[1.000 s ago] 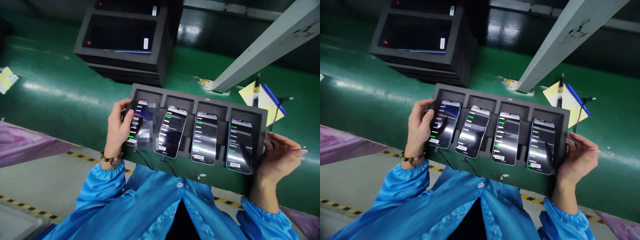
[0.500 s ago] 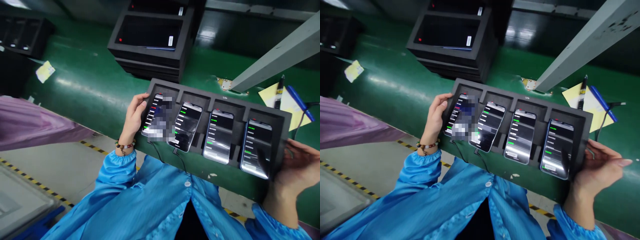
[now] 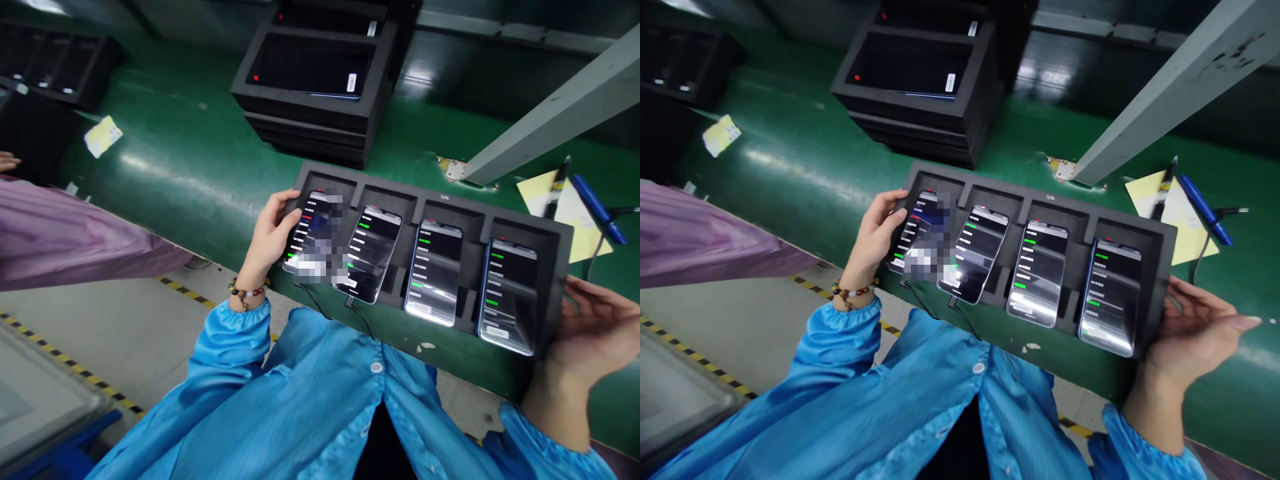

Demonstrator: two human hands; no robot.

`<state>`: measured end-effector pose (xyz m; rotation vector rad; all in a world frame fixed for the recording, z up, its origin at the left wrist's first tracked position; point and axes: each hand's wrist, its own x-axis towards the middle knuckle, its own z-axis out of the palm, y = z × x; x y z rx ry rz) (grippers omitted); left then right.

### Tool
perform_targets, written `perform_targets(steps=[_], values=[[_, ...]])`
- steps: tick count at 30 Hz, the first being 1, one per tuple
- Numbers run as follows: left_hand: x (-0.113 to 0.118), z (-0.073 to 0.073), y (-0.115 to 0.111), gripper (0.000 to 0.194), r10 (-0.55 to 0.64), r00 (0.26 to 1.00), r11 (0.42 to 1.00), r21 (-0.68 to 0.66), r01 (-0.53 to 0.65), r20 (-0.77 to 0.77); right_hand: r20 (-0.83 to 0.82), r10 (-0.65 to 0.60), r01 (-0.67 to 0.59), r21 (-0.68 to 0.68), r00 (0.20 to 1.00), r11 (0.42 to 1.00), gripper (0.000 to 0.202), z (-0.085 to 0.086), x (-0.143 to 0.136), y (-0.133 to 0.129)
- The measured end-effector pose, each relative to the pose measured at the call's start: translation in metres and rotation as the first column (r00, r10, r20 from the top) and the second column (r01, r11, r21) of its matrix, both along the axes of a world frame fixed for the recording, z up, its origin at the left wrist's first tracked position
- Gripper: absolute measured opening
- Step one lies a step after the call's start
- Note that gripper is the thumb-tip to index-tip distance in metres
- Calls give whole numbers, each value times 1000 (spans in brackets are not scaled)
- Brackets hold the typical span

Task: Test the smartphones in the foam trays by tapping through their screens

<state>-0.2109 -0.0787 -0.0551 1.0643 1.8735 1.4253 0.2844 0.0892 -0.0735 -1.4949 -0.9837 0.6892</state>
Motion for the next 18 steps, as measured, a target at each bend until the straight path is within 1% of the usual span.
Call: perform_targets(steps=[2,4,7,10,13,18], values=[[-1,-3,3,49,5,1000,1000,-15,-6,-22,1,-17,17,2,1000,1000,84,-2,2,2],[-3,-6,6,57,28,997,999,-24,-30,-78,9,-27,27,9,1000,1000,86,-4,4,3],[-5,-11,8,67,48,988,998,-31,-54,-146,6,-18,18,-4,1000,1000,86,-5,5,3],[-6,-13,6,61,55,992,998,-26,-58,-115,-9,3,-3,0,1000,1000,84,-3,3,2],[-6,-12,5,55,80,992,996,-18,-82,-93,4,23,-23,6,1000,1000,83,-2,1,1],[-2,-7,3,55,109,981,993,-14,-113,-160,-31,50,-49,8,998,999,84,-3,3,1]])
